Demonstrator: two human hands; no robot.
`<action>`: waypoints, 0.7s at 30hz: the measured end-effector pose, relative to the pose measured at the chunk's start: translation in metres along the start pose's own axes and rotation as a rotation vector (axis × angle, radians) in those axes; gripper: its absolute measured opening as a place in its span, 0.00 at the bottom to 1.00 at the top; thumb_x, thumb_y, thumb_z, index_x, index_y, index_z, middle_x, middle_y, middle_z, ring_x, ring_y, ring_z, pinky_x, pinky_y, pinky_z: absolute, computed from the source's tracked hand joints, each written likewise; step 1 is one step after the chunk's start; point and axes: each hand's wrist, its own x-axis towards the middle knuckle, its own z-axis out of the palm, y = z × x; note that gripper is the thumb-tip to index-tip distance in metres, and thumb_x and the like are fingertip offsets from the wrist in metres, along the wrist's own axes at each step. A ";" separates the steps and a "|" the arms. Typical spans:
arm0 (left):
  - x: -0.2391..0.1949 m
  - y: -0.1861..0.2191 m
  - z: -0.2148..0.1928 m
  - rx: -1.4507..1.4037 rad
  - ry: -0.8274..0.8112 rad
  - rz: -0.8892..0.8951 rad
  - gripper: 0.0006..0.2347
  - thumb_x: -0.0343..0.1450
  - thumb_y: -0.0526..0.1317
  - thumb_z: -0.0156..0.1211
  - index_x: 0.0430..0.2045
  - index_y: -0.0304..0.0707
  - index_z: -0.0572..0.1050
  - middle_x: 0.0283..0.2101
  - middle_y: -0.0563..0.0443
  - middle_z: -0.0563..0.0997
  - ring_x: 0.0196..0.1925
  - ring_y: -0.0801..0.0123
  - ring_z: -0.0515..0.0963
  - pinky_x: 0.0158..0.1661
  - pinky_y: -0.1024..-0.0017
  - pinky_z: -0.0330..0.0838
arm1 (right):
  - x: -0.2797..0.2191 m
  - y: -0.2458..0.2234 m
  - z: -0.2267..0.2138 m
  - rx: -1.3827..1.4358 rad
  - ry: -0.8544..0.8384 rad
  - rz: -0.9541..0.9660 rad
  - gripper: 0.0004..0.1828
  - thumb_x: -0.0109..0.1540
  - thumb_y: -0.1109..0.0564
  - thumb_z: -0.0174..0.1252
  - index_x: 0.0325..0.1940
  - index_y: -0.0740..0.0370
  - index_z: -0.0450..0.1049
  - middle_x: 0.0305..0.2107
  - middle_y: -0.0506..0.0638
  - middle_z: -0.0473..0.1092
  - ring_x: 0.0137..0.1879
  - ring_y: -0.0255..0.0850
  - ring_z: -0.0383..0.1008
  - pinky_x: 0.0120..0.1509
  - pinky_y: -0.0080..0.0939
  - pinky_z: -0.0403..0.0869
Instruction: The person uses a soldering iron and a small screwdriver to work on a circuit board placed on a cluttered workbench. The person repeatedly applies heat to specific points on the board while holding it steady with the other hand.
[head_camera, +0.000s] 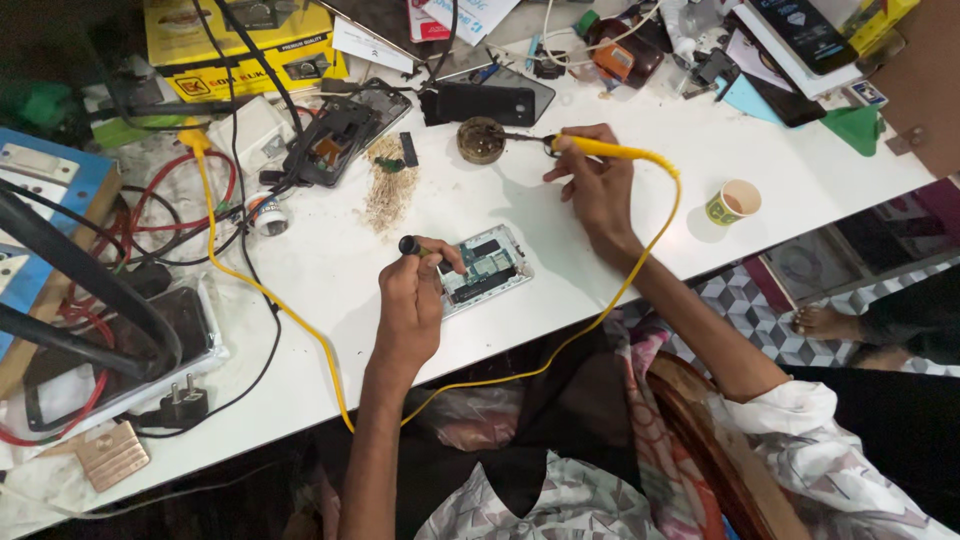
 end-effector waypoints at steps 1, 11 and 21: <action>0.000 0.001 0.000 -0.002 0.001 -0.002 0.11 0.82 0.35 0.41 0.34 0.28 0.70 0.34 0.51 0.81 0.22 0.79 0.65 0.26 0.77 0.63 | -0.001 -0.001 -0.002 0.052 0.018 0.002 0.15 0.68 0.47 0.58 0.48 0.60 0.70 0.29 0.44 0.71 0.32 0.32 0.78 0.29 0.29 0.70; -0.001 -0.007 0.001 -0.009 0.001 0.013 0.11 0.83 0.37 0.42 0.36 0.29 0.72 0.34 0.51 0.80 0.25 0.79 0.67 0.29 0.77 0.64 | -0.082 0.011 -0.011 0.438 0.230 0.148 0.13 0.69 0.52 0.56 0.34 0.59 0.66 0.17 0.43 0.60 0.16 0.30 0.54 0.20 0.33 0.58; 0.000 -0.006 -0.001 -0.033 -0.009 -0.040 0.12 0.83 0.38 0.41 0.37 0.29 0.71 0.34 0.52 0.81 0.20 0.84 0.61 0.23 0.80 0.58 | -0.088 0.006 -0.004 0.219 0.162 0.068 0.16 0.71 0.54 0.53 0.31 0.62 0.65 0.17 0.46 0.63 0.18 0.31 0.57 0.24 0.34 0.66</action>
